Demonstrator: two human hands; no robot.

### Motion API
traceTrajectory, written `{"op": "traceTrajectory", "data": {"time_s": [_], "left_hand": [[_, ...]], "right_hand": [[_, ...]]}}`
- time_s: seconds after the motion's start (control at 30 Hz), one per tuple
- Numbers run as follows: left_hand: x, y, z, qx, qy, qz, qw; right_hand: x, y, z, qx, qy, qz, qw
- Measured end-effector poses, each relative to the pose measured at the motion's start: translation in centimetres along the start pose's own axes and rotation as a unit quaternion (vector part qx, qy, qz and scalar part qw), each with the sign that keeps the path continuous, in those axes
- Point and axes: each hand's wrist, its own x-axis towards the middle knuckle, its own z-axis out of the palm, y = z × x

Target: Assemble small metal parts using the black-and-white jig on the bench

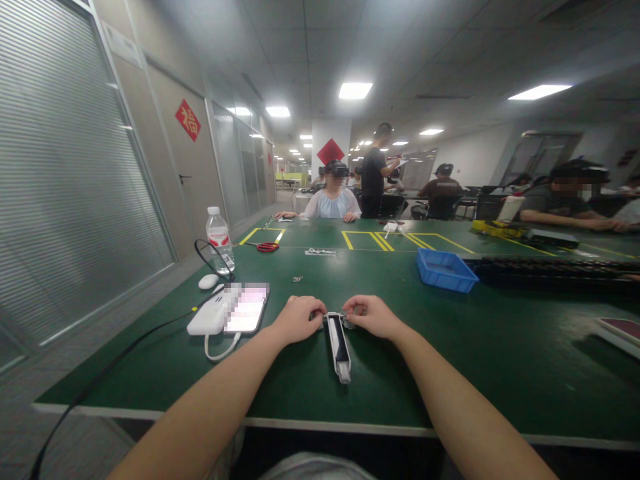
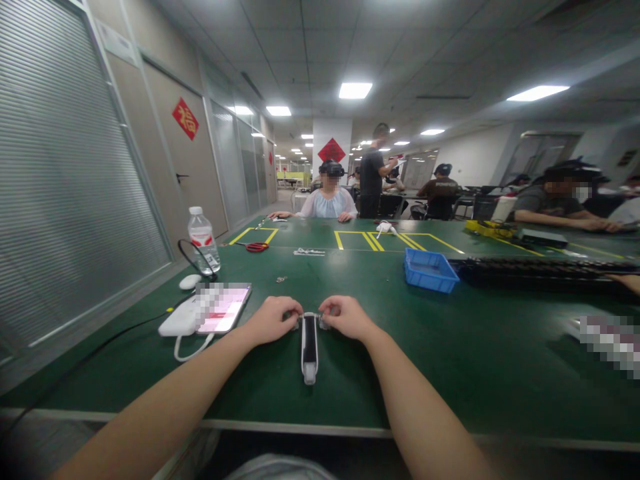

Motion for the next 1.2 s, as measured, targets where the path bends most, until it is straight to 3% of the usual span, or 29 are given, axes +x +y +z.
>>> {"op": "traceTrajectory", "data": {"time_s": [0.97,1.2], "left_hand": [[0.0,0.0,0.1,0.001,0.006,0.003,1.000],[0.2,-0.9,-0.1,-0.006,0.052,-0.030,0.998]], "right_hand": [[0.1,0.2,0.1,0.007,-0.006,0.008,1.000],[-0.3,-1.0,0.1,-0.040,0.003,-0.008,0.999]]}}
